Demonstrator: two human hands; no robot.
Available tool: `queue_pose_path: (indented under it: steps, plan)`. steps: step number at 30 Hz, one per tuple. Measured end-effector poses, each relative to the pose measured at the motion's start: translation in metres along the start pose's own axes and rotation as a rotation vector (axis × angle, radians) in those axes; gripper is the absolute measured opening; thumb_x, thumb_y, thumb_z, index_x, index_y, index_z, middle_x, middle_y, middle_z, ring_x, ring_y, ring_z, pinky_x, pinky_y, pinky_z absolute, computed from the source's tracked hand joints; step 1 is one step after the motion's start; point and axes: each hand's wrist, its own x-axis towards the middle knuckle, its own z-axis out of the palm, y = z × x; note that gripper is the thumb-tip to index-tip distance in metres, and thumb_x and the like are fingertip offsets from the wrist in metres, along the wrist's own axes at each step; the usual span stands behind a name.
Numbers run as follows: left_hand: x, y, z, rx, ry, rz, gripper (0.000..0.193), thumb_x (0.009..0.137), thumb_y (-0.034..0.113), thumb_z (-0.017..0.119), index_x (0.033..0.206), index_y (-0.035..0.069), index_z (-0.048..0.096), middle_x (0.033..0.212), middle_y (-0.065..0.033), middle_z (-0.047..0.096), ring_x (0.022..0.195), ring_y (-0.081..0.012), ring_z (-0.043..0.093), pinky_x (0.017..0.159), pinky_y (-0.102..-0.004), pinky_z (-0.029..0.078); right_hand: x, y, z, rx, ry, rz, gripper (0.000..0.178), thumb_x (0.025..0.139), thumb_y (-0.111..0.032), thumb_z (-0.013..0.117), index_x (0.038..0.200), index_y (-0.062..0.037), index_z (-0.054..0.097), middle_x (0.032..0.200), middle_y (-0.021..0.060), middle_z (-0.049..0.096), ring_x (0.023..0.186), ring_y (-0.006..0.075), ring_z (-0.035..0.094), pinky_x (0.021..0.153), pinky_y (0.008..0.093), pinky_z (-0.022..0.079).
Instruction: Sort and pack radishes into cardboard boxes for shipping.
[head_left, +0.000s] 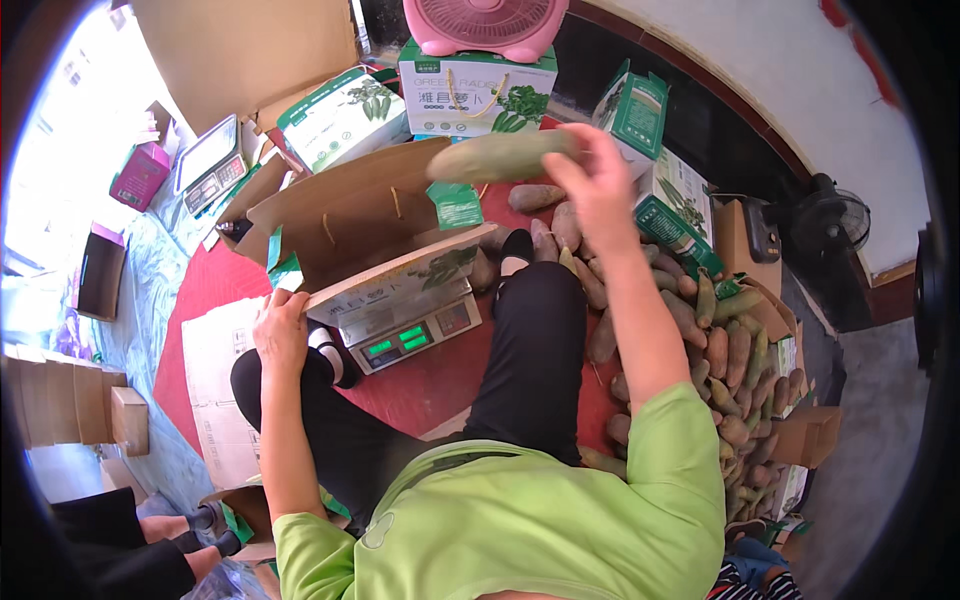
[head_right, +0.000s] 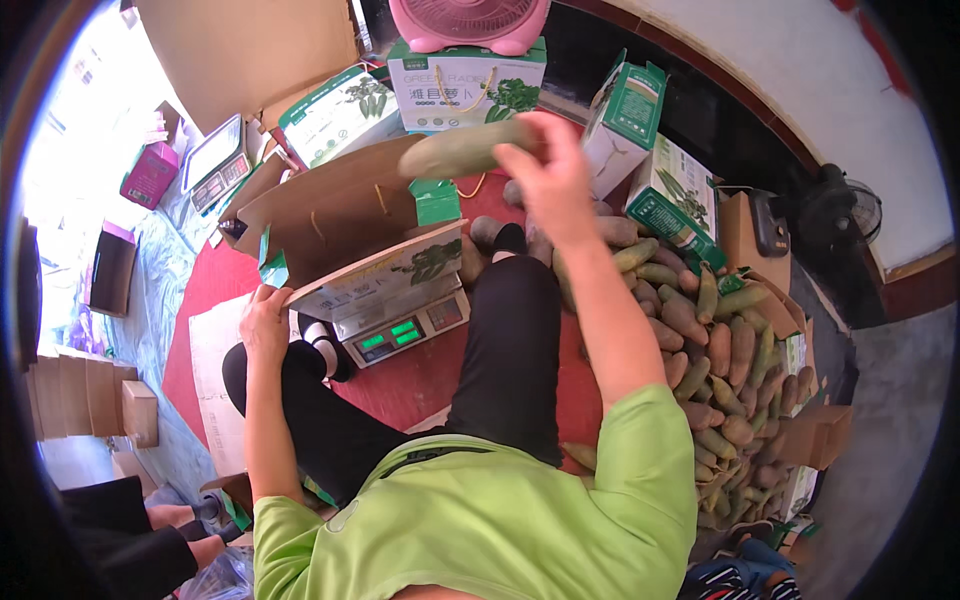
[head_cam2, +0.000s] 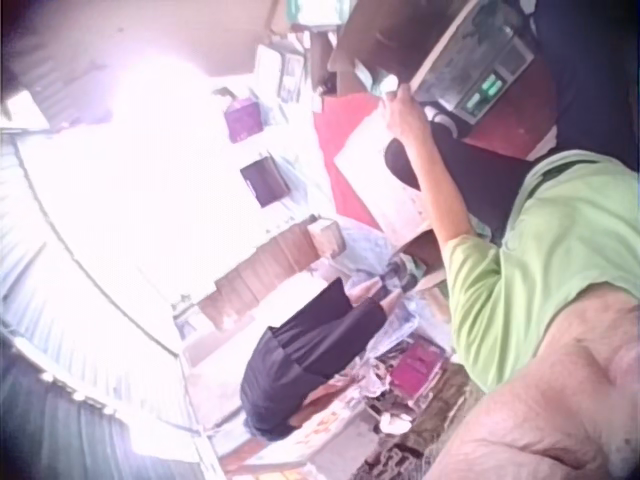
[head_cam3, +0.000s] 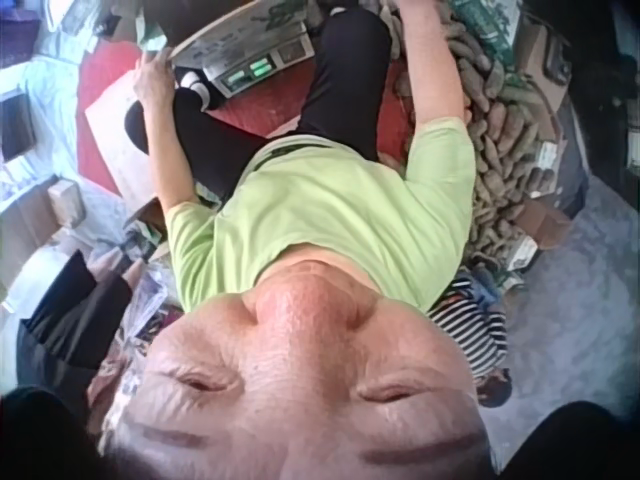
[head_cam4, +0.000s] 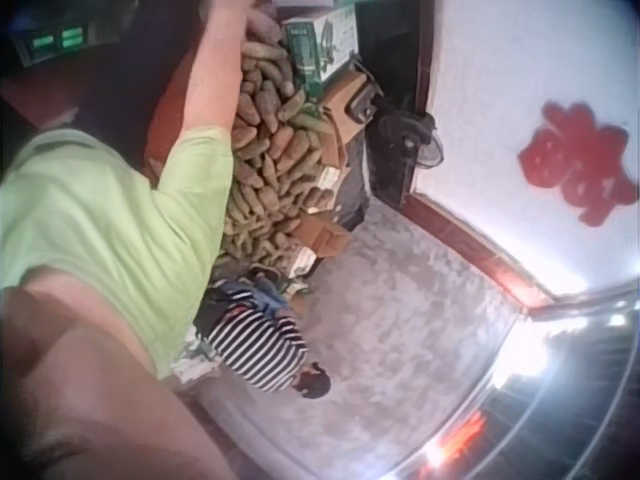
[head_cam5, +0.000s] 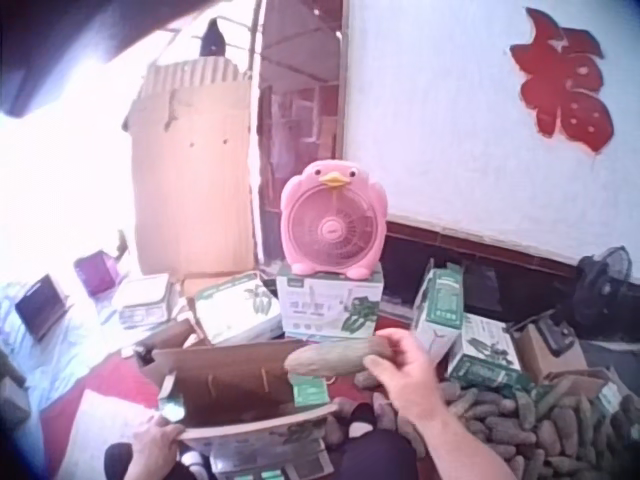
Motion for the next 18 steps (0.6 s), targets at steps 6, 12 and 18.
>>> queue_pose_path:
  steps: [6, 12, 18]
  plan:
    - [-0.001, 0.000, 0.002, 0.042, 0.003, -0.011, 0.014, 0.079, 0.010, 0.062, 0.092, 0.014, 0.068, 0.085, -0.0065, 0.059, 0.085, -0.0285, 0.060, 0.073, -0.0394, 0.048, 0.005, 0.054, 0.104, -0.379, -0.278, 0.031, 0.042, 0.073, -0.024, 0.075, 0.105, -0.0031, 0.059, 0.094, 0.0108, 0.064, 0.085, 0.0193, 0.063, 0.076, 0.0317, 0.050]
    - [0.003, 0.004, 0.006, 0.000, -0.011, -0.032, 0.018, 0.075, 0.006, 0.063, 0.089, 0.014, 0.069, 0.086, -0.0045, 0.059, 0.089, -0.0258, 0.059, 0.077, -0.0386, 0.048, 0.003, 0.125, 0.138, -0.632, -0.528, 0.164, 0.027, 0.073, -0.021, 0.069, 0.094, -0.0057, 0.063, 0.090, 0.0139, 0.066, 0.087, 0.0301, 0.063, 0.078, 0.0387, 0.050]
    - [0.000, -0.003, 0.006, -0.002, 0.000, 0.047, 0.013, 0.076, 0.009, 0.062, 0.086, 0.014, 0.068, 0.084, -0.0040, 0.058, 0.088, -0.0262, 0.059, 0.075, -0.0389, 0.048, 0.011, 0.103, 0.072, -0.410, -0.530, 0.107, 0.026, 0.077, -0.019, 0.066, 0.098, -0.0032, 0.065, 0.087, 0.0120, 0.067, 0.081, 0.0216, 0.065, 0.072, 0.0342, 0.050]
